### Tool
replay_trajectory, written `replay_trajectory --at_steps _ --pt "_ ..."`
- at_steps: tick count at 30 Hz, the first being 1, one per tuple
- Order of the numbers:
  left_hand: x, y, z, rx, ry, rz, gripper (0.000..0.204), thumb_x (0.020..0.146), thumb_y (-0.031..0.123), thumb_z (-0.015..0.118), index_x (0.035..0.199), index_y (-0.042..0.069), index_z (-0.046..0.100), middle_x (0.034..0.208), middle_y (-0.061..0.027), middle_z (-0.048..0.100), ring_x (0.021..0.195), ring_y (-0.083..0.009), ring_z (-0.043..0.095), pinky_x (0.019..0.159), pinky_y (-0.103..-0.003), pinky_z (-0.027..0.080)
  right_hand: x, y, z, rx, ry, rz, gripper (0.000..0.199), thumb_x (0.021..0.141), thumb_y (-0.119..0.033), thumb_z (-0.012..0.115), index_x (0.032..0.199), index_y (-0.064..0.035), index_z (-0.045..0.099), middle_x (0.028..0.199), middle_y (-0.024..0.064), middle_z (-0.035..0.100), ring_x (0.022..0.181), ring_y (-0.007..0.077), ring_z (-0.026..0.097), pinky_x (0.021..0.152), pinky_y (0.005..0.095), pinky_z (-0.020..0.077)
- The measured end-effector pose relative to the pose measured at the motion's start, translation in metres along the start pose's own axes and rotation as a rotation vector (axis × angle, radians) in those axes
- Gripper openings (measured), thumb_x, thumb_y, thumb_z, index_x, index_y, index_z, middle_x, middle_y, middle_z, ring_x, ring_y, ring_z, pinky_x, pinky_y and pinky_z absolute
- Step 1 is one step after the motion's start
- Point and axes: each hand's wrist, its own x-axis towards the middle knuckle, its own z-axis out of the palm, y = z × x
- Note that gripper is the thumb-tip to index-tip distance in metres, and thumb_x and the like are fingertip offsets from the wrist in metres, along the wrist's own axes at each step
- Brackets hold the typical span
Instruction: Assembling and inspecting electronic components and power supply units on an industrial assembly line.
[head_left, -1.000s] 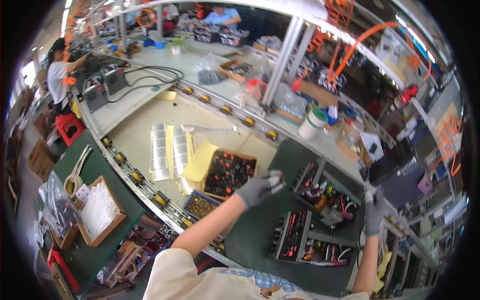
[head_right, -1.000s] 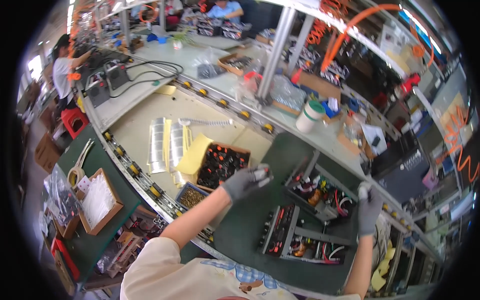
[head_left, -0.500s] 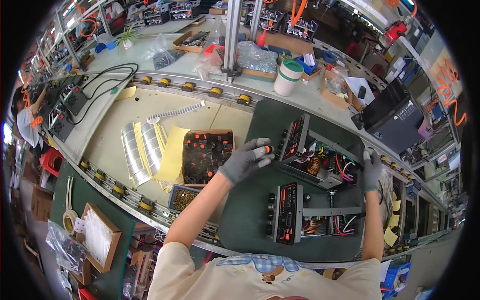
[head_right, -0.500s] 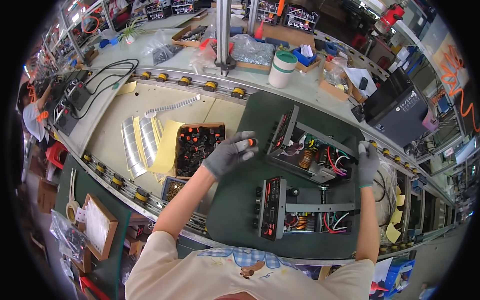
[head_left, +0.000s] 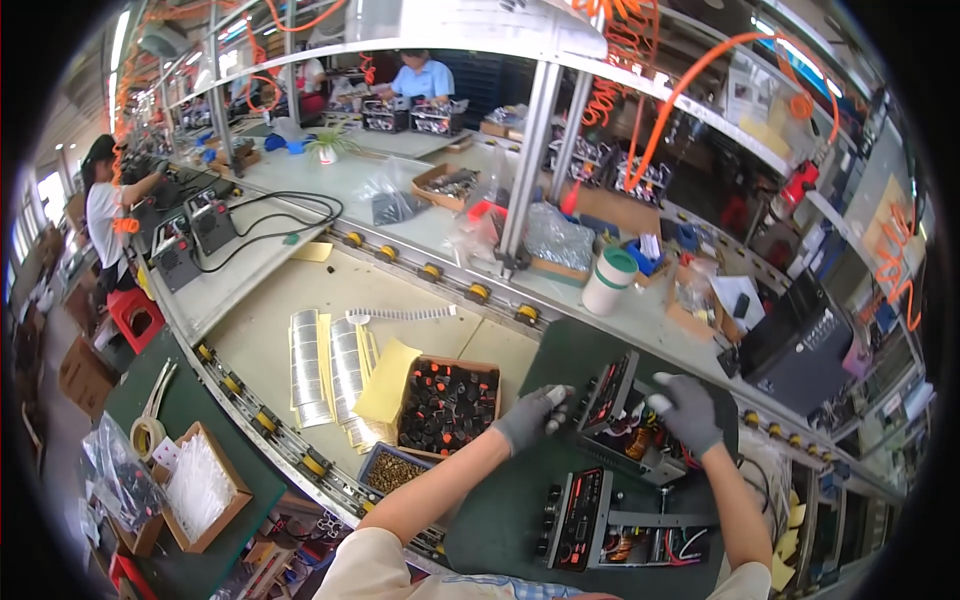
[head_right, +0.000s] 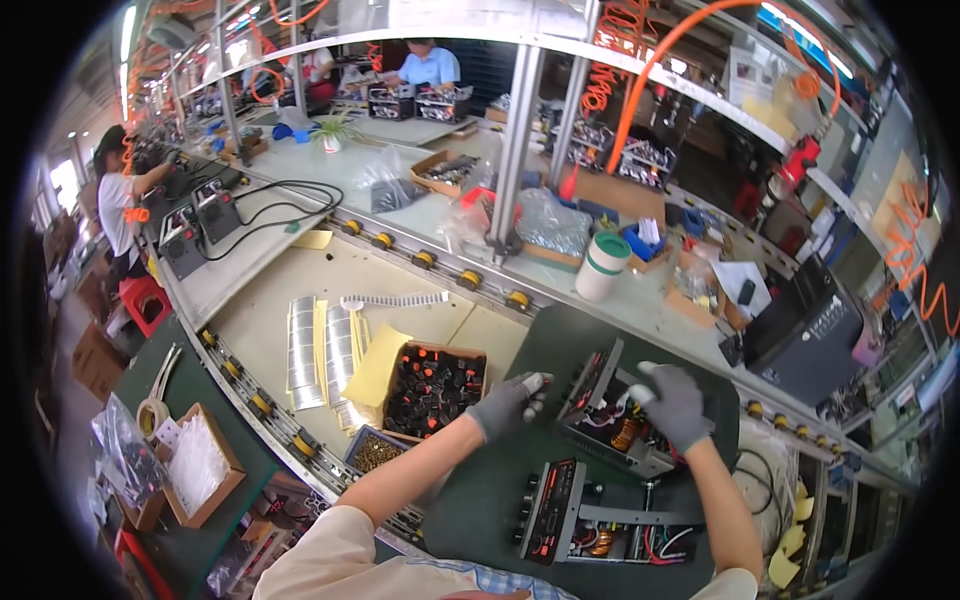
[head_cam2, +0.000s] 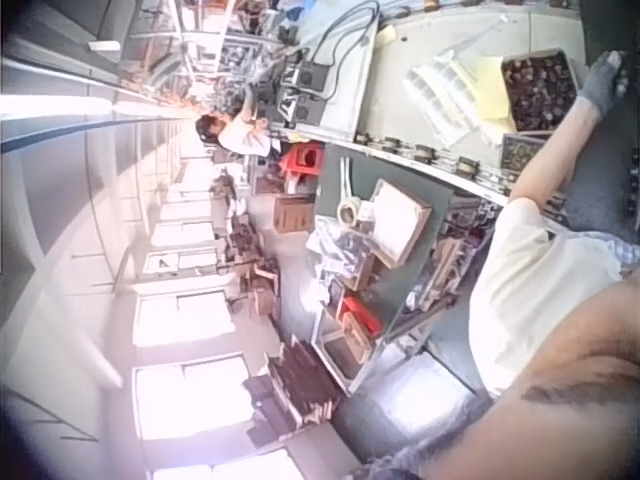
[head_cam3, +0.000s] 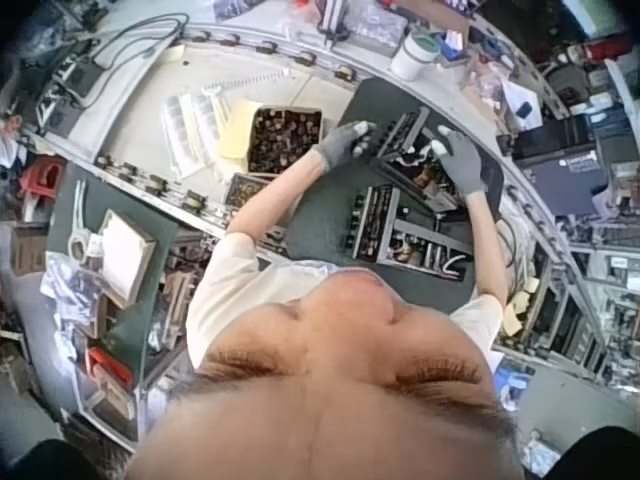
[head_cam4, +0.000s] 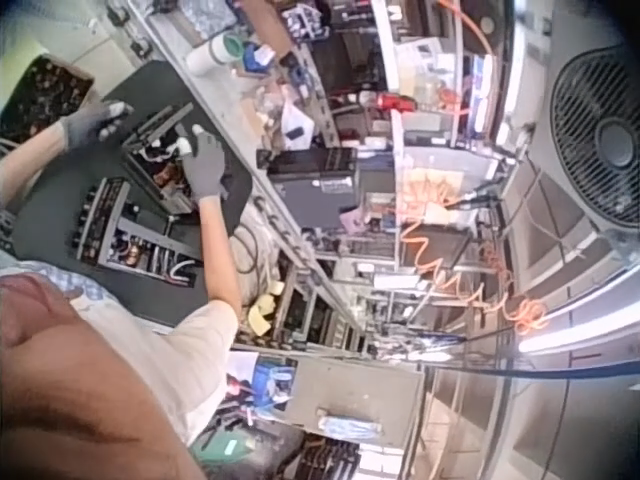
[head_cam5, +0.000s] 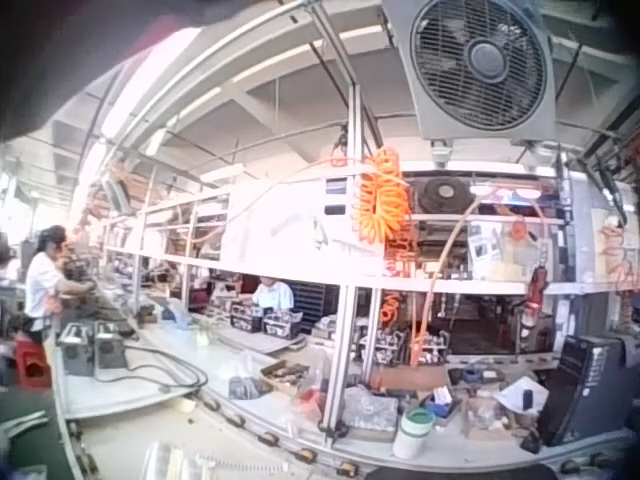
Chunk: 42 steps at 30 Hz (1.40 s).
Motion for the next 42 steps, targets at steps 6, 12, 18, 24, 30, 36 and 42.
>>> replay_trajectory --at_steps 6,12,18,24,30,36,42 --pt "-0.004 0.011 -0.004 -0.243 -0.024 0.003 0.03 0.094 0.015 0.05 0.122 0.006 0.049 0.096 -0.0047 0.055 0.08 -0.0151 0.055 0.069 -0.024 0.047 0.023 0.009 0.016 0.047 -0.351 -0.067 0.03 0.085 -0.026 0.057 0.11 -0.0098 0.056 0.092 0.0133 0.059 0.089 0.0336 0.058 0.074 0.0427 0.0464" --pt "-0.005 0.011 -0.01 -0.284 -0.079 -0.065 0.03 0.091 0.006 0.052 0.121 0.006 0.049 0.099 -0.0052 0.056 0.091 -0.019 0.057 0.076 -0.026 0.047 0.009 -0.004 0.004 0.07 -0.385 -0.106 0.029 0.082 -0.02 0.059 0.109 -0.0109 0.057 0.094 0.0117 0.059 0.089 0.0319 0.058 0.075 0.0402 0.0471" --pt "-0.01 0.008 0.003 -0.243 -0.093 0.02 0.028 0.09 0.008 0.055 0.118 0.007 0.052 0.095 -0.0024 0.059 0.084 -0.0121 0.057 0.067 -0.02 0.046 0.005 -0.009 -0.027 0.406 -0.215 0.083 0.032 0.08 -0.018 0.064 0.11 -0.009 0.059 0.092 0.0103 0.06 0.083 0.0251 0.062 0.075 0.0328 0.0491" --pt "-0.004 0.0 0.003 -0.258 -0.075 0.037 0.029 0.091 0.007 0.054 0.12 0.006 0.051 0.098 -0.0036 0.06 0.083 -0.0107 0.056 0.067 -0.019 0.045 -0.041 0.083 -0.045 0.153 0.368 0.378 0.016 0.087 -0.012 0.056 0.097 -0.0011 0.061 0.094 0.0133 0.061 0.087 0.0239 0.059 0.081 0.0339 0.0448" --pt "0.009 -0.002 -0.003 -0.451 -0.138 0.04 0.031 0.084 0.007 0.063 0.112 0.002 0.052 0.096 -0.0089 0.059 0.092 -0.0247 0.061 0.077 -0.029 0.051 -0.091 0.155 -0.002 -0.291 0.278 0.384 0.023 0.085 -0.02 0.059 0.102 -0.0047 0.062 0.104 0.017 0.059 0.092 0.0347 0.057 0.078 0.0377 0.0452" --pt "0.018 -0.002 -0.001 -0.277 -0.176 -0.104 0.024 0.088 0.004 0.057 0.111 0.003 0.055 0.091 -0.0027 0.059 0.082 -0.0123 0.058 0.066 -0.02 0.047 -0.072 0.117 -0.004 -0.155 0.259 0.475 0.02 0.085 -0.021 0.059 0.098 -0.0061 0.062 0.095 0.0165 0.058 0.087 0.0347 0.057 0.073 0.0401 0.0445" --pt "0.006 0.002 0.014 -0.155 -0.223 -0.168 0.03 0.086 0.008 0.062 0.114 -0.001 0.057 0.089 -0.0046 0.061 0.082 -0.0133 0.059 0.066 -0.021 0.048 -0.081 0.116 -0.005 -0.14 0.251 0.536 0.018 0.085 -0.02 0.058 0.095 -0.0059 0.064 0.091 0.0154 0.06 0.083 0.0349 0.058 0.072 0.0399 0.0449"
